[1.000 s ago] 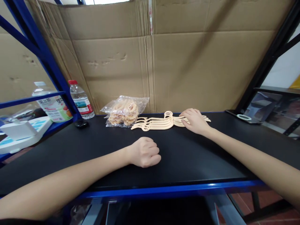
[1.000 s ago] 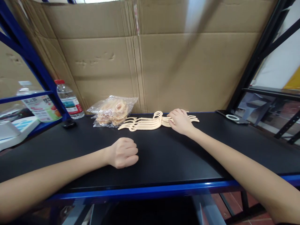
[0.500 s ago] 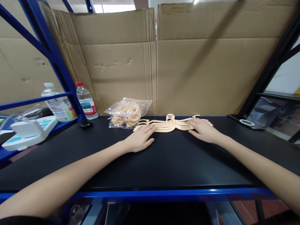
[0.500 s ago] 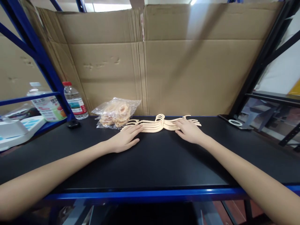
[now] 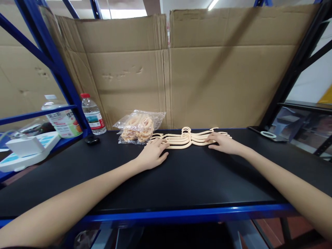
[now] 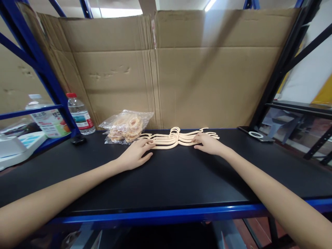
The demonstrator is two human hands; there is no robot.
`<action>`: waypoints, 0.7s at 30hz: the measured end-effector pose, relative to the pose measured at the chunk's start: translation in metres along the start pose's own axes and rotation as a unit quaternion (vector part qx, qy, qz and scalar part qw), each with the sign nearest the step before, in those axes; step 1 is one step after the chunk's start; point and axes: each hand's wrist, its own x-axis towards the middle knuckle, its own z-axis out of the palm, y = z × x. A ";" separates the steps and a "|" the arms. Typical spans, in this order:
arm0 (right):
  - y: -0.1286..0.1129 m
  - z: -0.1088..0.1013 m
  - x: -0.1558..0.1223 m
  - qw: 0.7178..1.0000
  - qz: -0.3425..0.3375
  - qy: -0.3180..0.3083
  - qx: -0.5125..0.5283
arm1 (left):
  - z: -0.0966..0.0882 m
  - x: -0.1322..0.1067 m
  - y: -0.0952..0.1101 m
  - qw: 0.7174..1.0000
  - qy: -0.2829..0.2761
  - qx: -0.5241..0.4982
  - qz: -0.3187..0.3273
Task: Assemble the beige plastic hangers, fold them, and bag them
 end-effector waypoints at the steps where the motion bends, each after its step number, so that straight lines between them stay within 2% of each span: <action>1: -0.001 -0.001 0.000 1.000 0.001 -0.001 0.004 | -0.001 0.000 0.002 1.000 0.007 0.004 -0.002; 7: -0.011 -0.010 0.001 0.998 0.009 -0.046 0.032 | -0.002 0.001 0.008 1.000 0.018 -0.018 -0.009; 10: -0.013 -0.011 0.002 0.997 0.014 -0.056 0.048 | -0.002 0.001 0.011 1.000 0.017 0.006 -0.003; 16: -0.020 -0.011 0.000 0.993 0.016 -0.073 0.090 | -0.004 0.001 0.014 0.999 -0.031 0.028 -0.017; 21: -0.027 -0.013 -0.002 0.991 0.004 -0.078 0.111 | -0.006 0.001 0.015 0.998 -0.043 0.051 -0.017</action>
